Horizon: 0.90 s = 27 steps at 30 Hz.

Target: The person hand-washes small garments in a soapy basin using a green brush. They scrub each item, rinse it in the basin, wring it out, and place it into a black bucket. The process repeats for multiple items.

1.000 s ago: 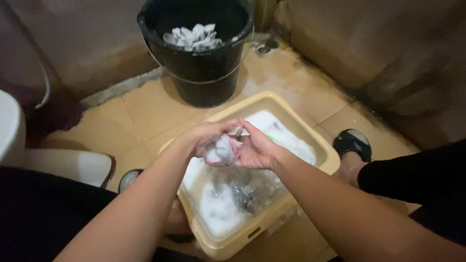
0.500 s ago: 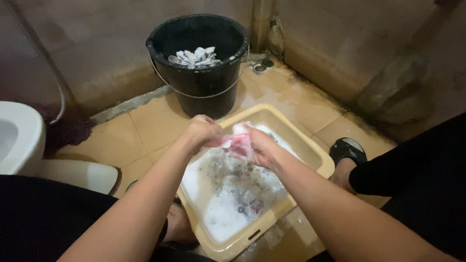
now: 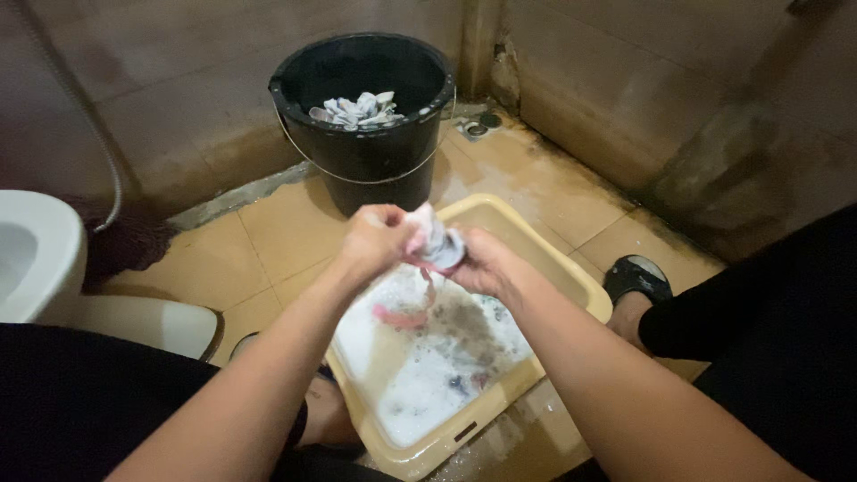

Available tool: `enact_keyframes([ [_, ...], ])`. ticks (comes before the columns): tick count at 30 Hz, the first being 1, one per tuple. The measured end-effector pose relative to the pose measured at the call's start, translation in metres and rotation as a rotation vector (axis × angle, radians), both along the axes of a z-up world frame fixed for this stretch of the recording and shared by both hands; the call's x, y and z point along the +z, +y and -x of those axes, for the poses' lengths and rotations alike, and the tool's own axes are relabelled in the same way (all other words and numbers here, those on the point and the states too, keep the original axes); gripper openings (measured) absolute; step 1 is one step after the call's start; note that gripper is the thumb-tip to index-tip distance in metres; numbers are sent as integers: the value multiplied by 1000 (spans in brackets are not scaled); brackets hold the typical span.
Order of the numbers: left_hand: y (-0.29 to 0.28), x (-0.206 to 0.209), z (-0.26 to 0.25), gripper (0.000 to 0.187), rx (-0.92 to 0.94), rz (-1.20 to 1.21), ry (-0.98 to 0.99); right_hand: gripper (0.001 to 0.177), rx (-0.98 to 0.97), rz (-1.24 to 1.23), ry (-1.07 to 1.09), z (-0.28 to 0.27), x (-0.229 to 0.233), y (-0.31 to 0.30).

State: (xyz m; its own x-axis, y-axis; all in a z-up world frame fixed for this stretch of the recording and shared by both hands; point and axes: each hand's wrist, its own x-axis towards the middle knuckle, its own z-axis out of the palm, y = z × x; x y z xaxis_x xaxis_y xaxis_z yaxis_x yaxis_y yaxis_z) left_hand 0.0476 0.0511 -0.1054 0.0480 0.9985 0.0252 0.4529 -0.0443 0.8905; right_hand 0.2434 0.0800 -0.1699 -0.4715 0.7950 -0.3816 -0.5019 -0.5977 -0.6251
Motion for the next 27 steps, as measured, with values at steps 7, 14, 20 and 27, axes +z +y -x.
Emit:
enact_keyframes([
  [7,-7,48,5,21,66,14,-253,18,-74,108,-345,-15,-21,-1],
  [14,-10,85,-7,23,-186,23,-174,51,77,-456,-878,15,47,-14],
  [20,-7,110,-13,26,-193,116,-285,87,74,-542,-248,40,73,-16],
  [27,58,105,28,27,-30,-134,-583,52,-33,-424,-265,47,50,-41],
])
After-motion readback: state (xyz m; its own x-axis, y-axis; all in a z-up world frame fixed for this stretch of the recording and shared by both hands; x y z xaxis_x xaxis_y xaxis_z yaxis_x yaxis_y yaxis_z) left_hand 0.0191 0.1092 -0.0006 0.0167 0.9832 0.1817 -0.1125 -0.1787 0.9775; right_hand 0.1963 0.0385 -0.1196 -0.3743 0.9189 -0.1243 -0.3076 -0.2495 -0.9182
